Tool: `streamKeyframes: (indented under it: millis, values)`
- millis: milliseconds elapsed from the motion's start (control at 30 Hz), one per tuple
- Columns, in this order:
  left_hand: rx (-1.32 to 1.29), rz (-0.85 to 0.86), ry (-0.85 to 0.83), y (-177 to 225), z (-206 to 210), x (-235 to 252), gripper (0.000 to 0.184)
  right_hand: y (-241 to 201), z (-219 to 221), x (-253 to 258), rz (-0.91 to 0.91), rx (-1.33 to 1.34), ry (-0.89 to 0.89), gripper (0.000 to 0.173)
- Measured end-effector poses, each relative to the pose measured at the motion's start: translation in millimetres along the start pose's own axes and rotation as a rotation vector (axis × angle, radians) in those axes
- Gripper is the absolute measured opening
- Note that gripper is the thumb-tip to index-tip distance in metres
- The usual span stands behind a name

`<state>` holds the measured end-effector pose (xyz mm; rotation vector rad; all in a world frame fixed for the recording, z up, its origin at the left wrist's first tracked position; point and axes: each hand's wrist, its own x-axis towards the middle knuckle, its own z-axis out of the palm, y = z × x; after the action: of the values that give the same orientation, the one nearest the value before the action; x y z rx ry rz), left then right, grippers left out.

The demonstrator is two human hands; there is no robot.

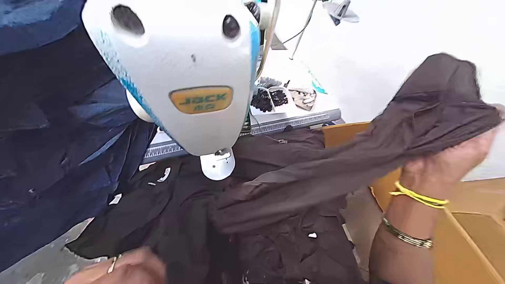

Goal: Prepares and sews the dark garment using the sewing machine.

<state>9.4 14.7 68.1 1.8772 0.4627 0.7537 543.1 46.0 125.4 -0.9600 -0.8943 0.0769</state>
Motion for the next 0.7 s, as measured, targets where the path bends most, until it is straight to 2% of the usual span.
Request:
streamKeyframes:
  millis: [100, 133, 167, 233, 267, 333, 367, 400, 433, 467, 500, 567, 667, 700]
  values:
    - [0.18, 0.069, 0.102, 4, 10, 36, 0.045, -16, 51, -37, 0.291, 0.306, -0.043, 0.045]
    - [0.238, 0.119, 0.178, 4, 21, 47, 0.045, -22, 66, -54, 0.436, 0.401, -0.087, 0.05]
    - [0.302, 0.188, 0.271, 1, 34, 58, 0.054, -26, 78, -71, 0.578, 0.481, -0.193, 0.053]
    - [0.413, 0.299, 0.44, -9, 61, 77, 0.078, -25, 92, -105, 0.858, 0.686, -0.529, 0.041]
    - [0.461, 0.303, 0.489, -14, 71, 80, 0.079, -21, 99, -120, 0.998, 0.78, -0.703, 0.031]
    - [0.459, 0.222, 0.504, -26, 90, 76, 0.046, -11, 108, -144, 1.146, 0.715, -0.954, 0.018]
    - [0.4, 0.174, 0.505, -34, 99, 70, 0.028, -4, 107, -151, 1.091, 0.529, -1.055, 0.017]
    - [0.351, 0.126, 0.502, -43, 104, 64, 0.02, 5, 106, -154, 0.923, 0.253, -1.152, 0.017]
    - [0.33, 0.071, 0.497, -52, 105, 57, 0.02, 14, 103, -155, 0.701, -0.039, -1.183, 0.023]
    - [0.326, 0.022, 0.505, -58, 103, 51, 0.021, 21, 99, -156, 0.504, -0.241, -1.141, 0.03]
    - [0.337, -0.018, 0.521, -61, 100, 47, 0.021, 24, 96, -156, 0.359, -0.324, -1.077, 0.029]
    - [0.379, -0.062, 0.556, -59, 95, 45, 0.022, 10, 95, -155, 0.208, -0.231, -1.051, 0.026]
    - [0.305, -0.06, 0.615, -48, 93, 60, 0.021, -17, 105, -172, 0.226, 0.041, -1.282, 0.044]
    - [0.238, -0.078, 0.645, -46, 93, 66, 0.021, -18, 110, -179, 0.241, 0.079, -1.301, 0.039]
